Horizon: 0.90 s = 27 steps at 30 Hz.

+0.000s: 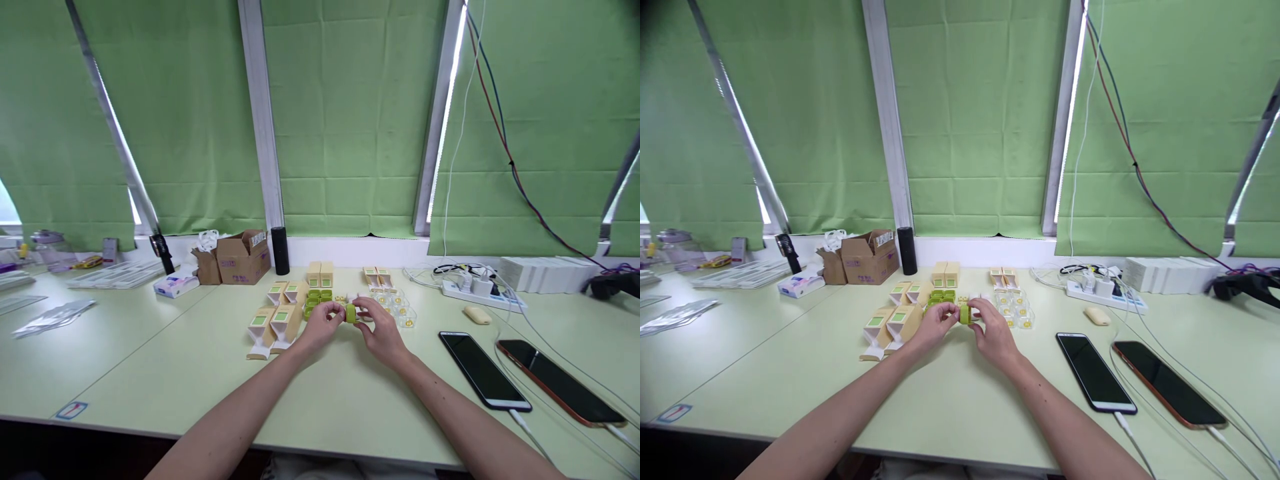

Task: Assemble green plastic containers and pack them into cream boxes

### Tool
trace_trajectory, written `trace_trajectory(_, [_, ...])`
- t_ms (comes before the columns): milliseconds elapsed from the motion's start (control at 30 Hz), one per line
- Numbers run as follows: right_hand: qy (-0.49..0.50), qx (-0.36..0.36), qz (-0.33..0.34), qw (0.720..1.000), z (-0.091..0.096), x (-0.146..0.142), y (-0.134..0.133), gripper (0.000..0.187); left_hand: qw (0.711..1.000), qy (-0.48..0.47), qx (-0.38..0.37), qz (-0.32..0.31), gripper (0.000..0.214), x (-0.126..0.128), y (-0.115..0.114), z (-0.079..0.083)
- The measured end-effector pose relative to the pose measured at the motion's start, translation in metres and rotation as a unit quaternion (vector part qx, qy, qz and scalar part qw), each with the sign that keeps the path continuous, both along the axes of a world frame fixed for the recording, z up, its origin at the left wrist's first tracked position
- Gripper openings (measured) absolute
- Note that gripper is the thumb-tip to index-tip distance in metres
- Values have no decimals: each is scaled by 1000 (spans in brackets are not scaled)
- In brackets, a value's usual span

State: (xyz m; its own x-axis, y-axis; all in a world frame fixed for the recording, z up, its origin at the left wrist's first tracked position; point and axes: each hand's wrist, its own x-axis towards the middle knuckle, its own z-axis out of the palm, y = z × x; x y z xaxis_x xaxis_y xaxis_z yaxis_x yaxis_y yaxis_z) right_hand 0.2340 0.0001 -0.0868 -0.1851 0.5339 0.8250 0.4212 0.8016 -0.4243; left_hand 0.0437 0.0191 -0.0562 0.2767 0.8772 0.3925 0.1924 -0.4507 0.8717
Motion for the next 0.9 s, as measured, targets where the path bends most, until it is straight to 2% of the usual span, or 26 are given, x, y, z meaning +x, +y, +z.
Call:
trace_trajectory(267, [2, -13, 4, 1000, -4, 1, 4, 44, 1000, 4, -13, 5, 27, 0, 1, -2])
trace_trajectory(900, [20, -32, 14, 999, 1, -1, 0, 41, 1000, 9, -18, 16, 27, -1, 4, -3])
